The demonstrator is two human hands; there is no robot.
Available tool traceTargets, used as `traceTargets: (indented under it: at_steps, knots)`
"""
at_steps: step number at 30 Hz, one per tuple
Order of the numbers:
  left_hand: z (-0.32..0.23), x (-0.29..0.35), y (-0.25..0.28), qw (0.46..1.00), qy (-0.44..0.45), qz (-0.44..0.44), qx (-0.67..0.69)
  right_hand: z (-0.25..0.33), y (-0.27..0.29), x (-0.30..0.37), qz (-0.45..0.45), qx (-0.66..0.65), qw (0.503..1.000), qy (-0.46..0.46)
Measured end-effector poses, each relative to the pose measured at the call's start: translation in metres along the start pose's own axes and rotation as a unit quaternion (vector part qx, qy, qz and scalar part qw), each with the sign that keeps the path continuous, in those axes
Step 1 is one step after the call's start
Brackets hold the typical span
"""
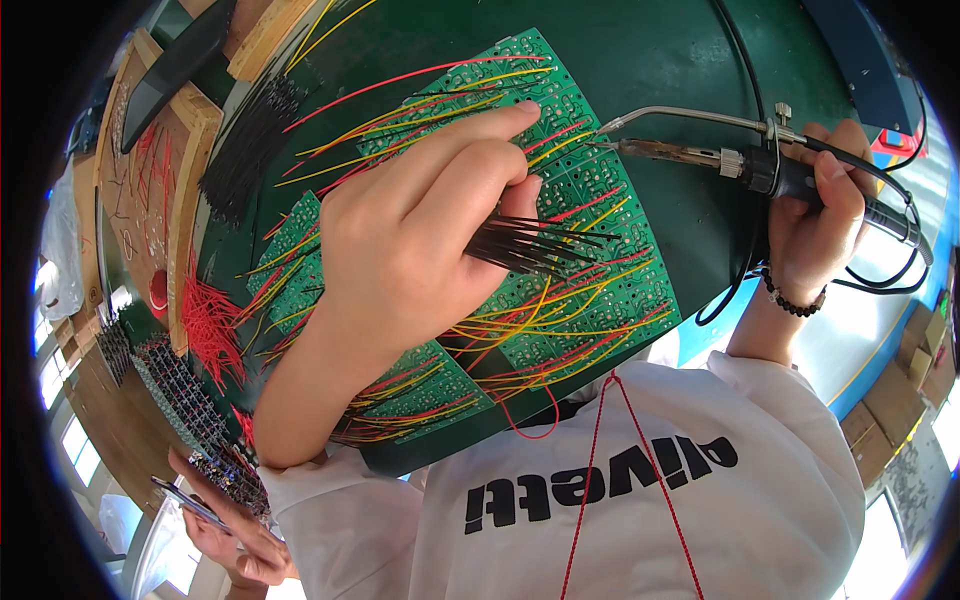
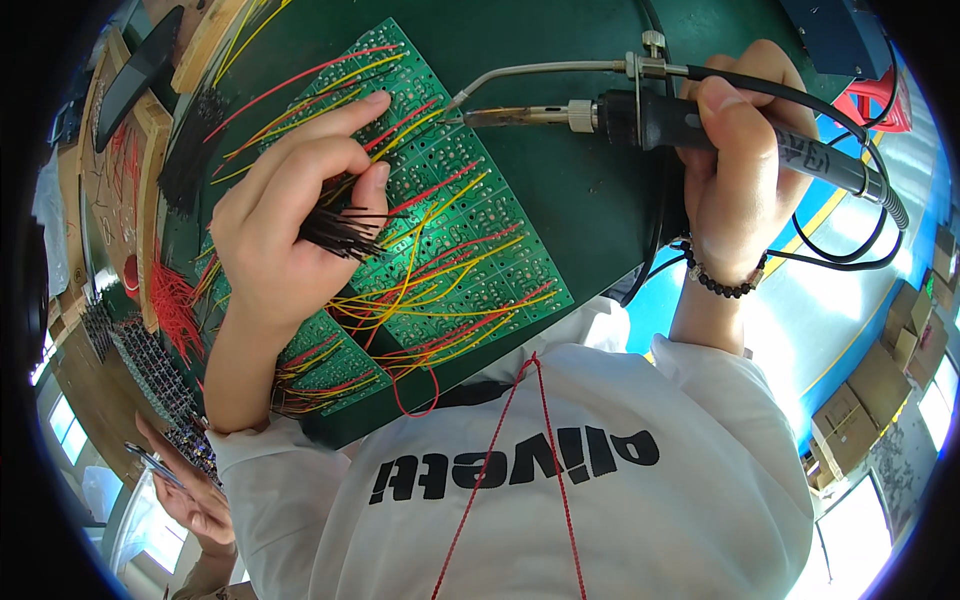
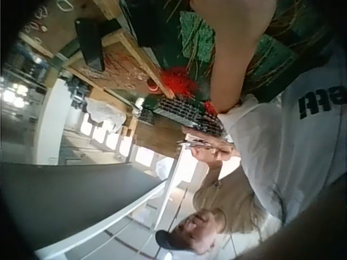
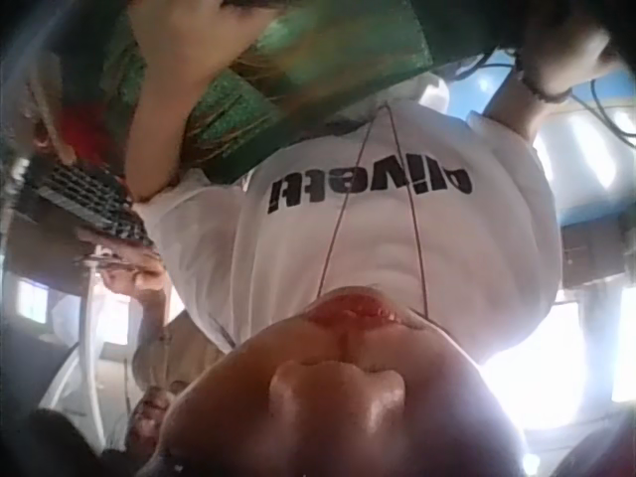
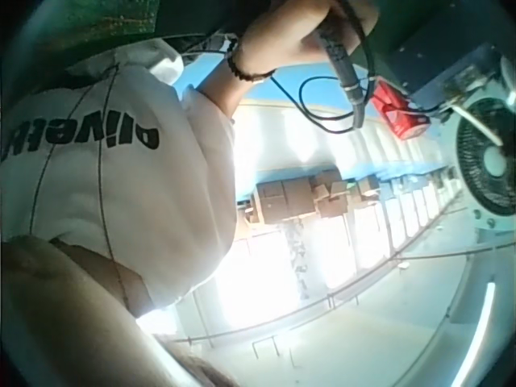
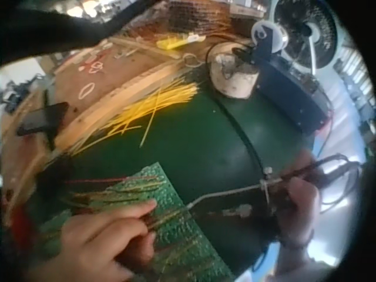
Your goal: The person solders wires onto circuit boards using a soldering iron, first attaching black wires and then soldering red wires into the boards.
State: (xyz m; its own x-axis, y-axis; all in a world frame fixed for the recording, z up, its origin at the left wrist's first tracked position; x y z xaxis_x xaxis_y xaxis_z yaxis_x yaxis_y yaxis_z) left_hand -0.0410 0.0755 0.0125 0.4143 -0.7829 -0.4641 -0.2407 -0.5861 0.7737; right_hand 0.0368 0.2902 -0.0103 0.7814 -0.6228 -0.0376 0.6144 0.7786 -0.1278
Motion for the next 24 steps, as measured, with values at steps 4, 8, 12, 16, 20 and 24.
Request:
traceTargets:
  at_steps: [4,8,12,16,20,24]
  knots:
    - [0.0005,-0.0007,-0.0012,1.000,-0.010,-0.007,0.001,0.0001,-0.0005,0.0019,-0.054,0.032,0.998,-0.002]
    - [0.0008,0.0001,-0.0002,0.999,-0.025,-0.021,0.002,0.0021,-0.0031,0.0022,-0.046,0.023,0.998,0.020]
    - [0.0008,-0.0007,-0.0001,1.000,-0.022,-0.020,0.003,-0.0004,0.0021,0.0005,-0.019,0.001,1.000,-0.001]
    - [0.0011,-0.0001,0.0002,0.999,-0.024,-0.022,0.005,-0.0040,0.0057,0.0002,-0.035,-0.011,0.999,-0.014]
    - [0.0021,0.0001,-0.0014,0.999,-0.026,-0.025,0.007,-0.0017,0.0011,0.0020,-0.041,0.011,0.999,-0.010]
    - [0.0017,0.0003,-0.0001,0.999,-0.025,-0.021,0.002,-0.0010,0.0002,0.0022,-0.033,0.016,0.999,0.000]
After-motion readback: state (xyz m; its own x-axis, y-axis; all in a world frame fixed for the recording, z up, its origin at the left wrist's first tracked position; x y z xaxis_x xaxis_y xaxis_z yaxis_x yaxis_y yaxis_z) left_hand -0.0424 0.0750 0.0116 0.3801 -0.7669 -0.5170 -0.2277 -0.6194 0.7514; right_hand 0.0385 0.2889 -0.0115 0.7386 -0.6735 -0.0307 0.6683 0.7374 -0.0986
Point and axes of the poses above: each hand's wrist, its own x-axis away from the middle knuckle, its own y-axis out of the back of the hand, z = x × y, the point moved 7 cm from there along -x, towards the middle knuckle, and after that the axes turned 8 degrees about -y, right-handed, at the moved point
